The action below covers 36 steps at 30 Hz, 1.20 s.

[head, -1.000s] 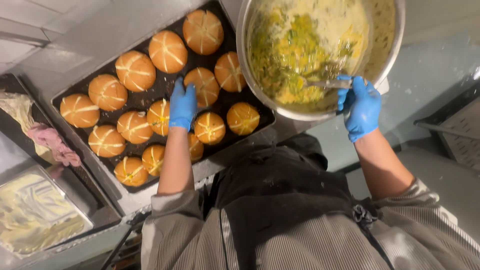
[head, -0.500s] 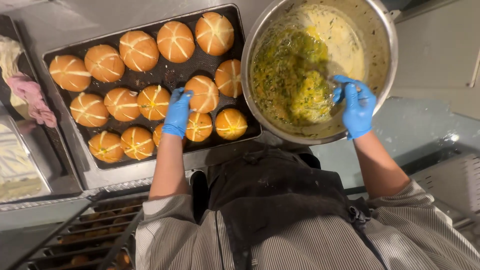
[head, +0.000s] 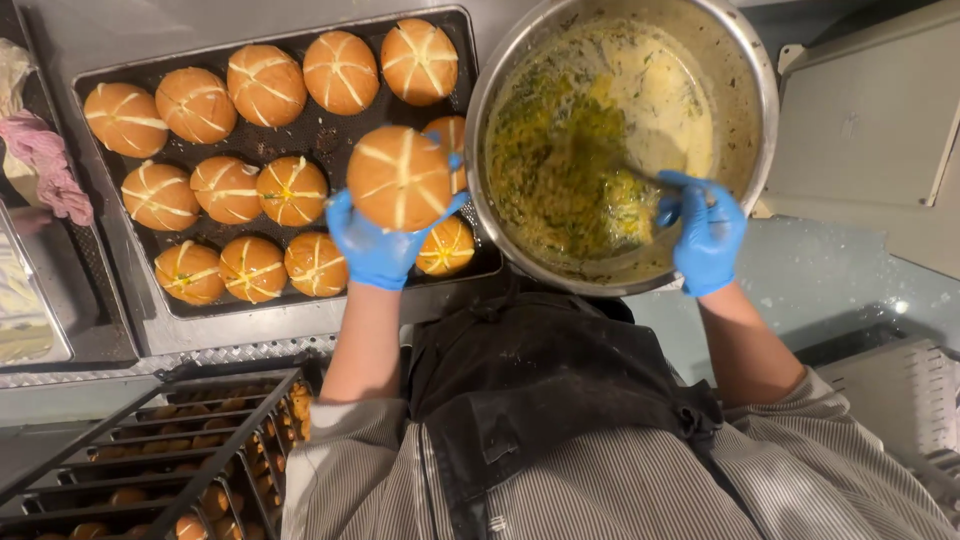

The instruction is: Dip bread buns into a bowl of garlic butter sauce and place them back onto a baking tray.

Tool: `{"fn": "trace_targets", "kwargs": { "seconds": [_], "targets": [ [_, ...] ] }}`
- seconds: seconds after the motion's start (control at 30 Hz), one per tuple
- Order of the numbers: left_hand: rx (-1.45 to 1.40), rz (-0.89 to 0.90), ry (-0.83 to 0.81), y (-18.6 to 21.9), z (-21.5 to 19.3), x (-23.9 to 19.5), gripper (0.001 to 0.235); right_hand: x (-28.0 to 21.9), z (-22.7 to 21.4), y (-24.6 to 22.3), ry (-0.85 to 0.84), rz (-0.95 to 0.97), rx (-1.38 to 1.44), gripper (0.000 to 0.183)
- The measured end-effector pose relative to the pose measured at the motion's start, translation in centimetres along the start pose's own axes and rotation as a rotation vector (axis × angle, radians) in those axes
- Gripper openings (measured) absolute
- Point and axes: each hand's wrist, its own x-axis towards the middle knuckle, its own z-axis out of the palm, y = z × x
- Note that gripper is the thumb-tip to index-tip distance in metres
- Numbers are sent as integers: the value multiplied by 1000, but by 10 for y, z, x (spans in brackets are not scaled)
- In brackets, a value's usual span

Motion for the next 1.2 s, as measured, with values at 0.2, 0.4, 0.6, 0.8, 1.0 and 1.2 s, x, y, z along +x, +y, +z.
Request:
{"fn": "trace_targets", "kwargs": {
  "seconds": [0.2, 0.4, 0.6, 0.8, 1.0, 1.2],
  "targets": [
    [307, -230, 19, -29, -28, 52, 91, 10, -38, 17, 164, -117, 165, 29],
    [1664, -226, -119, -95, 45, 101, 82, 5, -53, 40, 264, -128, 205, 31],
    [2643, -141, -390, -138, 21, 104, 81, 1, -58, 50, 271, -114, 203, 31],
    [3011, 416, -861, -155, -33, 114, 100, -3, -55, 40, 272, -89, 216, 29],
    [2998, -399, -522, -148, 25, 110, 99, 1, -54, 40, 270, -86, 208, 29],
    [3033, -97, -509, -147, -6, 110, 86, 2, -56, 44, 259, -96, 184, 30]
  ]
}}
